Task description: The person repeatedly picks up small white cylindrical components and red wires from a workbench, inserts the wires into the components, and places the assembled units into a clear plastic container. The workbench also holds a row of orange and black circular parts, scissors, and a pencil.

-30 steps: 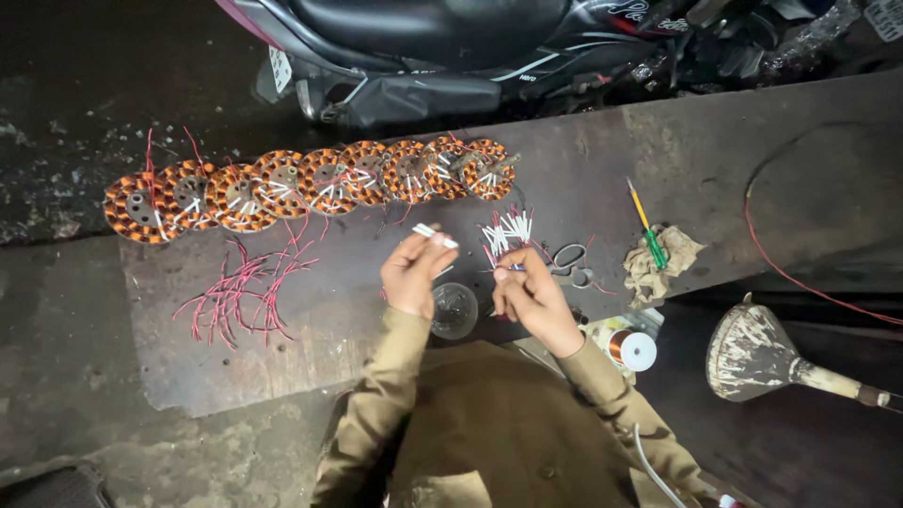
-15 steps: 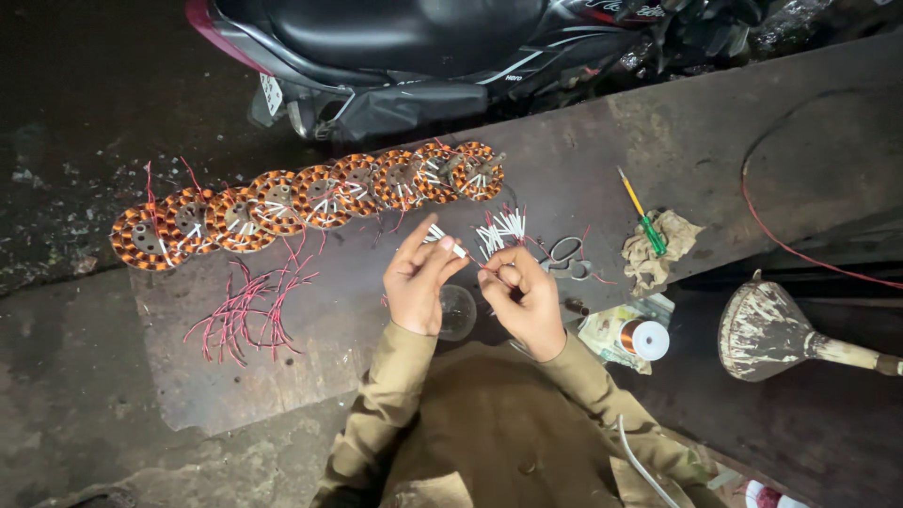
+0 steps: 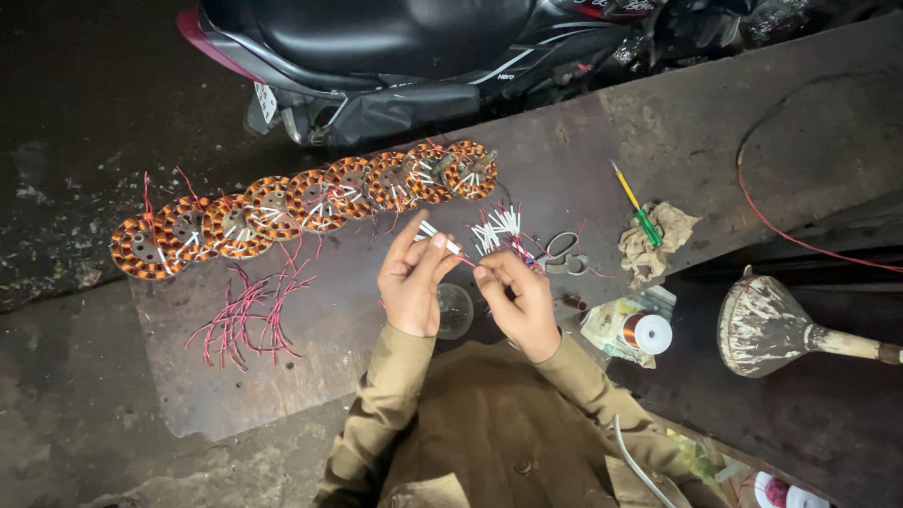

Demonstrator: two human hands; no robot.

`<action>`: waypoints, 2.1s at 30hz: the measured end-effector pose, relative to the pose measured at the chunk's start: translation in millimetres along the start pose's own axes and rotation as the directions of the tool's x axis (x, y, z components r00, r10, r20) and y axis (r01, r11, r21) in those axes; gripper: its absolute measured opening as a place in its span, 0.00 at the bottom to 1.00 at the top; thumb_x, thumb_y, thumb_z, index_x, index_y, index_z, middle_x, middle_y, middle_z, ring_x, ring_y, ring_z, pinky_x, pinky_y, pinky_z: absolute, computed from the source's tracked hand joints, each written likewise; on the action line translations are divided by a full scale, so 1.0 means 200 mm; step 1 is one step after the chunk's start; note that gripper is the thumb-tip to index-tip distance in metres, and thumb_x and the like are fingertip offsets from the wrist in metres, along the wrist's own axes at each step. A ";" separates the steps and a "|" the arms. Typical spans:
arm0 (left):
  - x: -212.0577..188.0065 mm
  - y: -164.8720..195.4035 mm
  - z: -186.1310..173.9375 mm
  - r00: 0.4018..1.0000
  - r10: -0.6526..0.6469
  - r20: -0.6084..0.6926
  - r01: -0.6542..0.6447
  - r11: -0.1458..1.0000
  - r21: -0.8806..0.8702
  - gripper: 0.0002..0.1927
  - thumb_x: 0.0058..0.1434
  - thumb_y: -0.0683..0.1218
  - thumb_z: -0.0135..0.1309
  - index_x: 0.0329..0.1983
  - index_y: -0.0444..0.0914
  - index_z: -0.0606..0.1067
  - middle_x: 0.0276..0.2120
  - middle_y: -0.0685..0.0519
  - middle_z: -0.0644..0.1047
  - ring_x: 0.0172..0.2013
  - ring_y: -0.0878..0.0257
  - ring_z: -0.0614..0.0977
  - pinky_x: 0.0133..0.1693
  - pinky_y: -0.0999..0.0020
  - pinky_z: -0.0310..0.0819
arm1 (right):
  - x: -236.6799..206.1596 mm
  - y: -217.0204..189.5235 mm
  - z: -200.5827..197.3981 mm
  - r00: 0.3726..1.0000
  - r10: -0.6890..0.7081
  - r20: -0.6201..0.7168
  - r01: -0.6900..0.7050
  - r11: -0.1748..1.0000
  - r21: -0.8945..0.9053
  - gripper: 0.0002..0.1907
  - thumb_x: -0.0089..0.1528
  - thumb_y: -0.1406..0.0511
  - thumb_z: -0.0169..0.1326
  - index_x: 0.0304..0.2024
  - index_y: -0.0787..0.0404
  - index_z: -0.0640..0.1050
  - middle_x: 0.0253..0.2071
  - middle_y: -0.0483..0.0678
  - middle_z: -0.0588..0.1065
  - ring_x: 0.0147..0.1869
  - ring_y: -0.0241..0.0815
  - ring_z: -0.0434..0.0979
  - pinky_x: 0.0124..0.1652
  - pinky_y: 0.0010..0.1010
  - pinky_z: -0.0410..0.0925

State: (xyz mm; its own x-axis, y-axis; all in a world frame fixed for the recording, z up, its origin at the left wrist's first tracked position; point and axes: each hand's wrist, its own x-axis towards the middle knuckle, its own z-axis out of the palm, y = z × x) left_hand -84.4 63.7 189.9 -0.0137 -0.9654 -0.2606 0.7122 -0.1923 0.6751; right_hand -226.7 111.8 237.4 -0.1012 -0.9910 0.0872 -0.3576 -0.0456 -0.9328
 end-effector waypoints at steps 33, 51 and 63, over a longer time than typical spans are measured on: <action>-0.03 0.00 0.09 0.998 0.056 0.019 -0.057 0.996 0.068 0.26 0.66 0.35 0.54 0.69 0.30 0.67 0.39 0.50 0.81 0.44 0.62 0.83 0.46 0.63 0.84 | 0.04 -0.18 -0.10 0.861 -0.505 0.062 0.470 0.742 -0.477 0.04 0.62 0.70 0.59 0.37 0.64 0.77 0.27 0.50 0.76 0.29 0.49 0.77 0.31 0.39 0.69; 0.01 -0.02 0.08 0.996 0.031 0.089 -0.044 0.989 0.140 0.27 0.65 0.34 0.55 0.68 0.29 0.67 0.38 0.49 0.81 0.41 0.64 0.83 0.44 0.65 0.83 | 0.04 -0.12 -0.10 0.913 -0.408 0.019 0.385 0.842 -0.378 0.03 0.65 0.69 0.57 0.40 0.62 0.76 0.27 0.52 0.74 0.29 0.46 0.76 0.30 0.36 0.67; -0.03 -0.04 0.14 0.971 0.228 0.067 -0.236 0.953 0.189 0.31 0.66 0.35 0.55 0.72 0.29 0.61 0.39 0.48 0.81 0.43 0.65 0.84 0.47 0.68 0.83 | 0.08 0.01 -0.12 0.997 0.031 0.074 -0.056 0.928 0.368 0.22 0.66 0.74 0.54 0.59 0.65 0.61 0.37 0.47 0.70 0.36 0.34 0.71 0.34 0.26 0.69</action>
State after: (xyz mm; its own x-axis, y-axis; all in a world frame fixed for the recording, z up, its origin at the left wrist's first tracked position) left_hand -110.1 66.2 205.9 0.1018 -0.9934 -0.0533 0.5490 0.0114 0.8357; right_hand -250.6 99.3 245.8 -0.0432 -0.9985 0.0322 0.0151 -0.0329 -0.9993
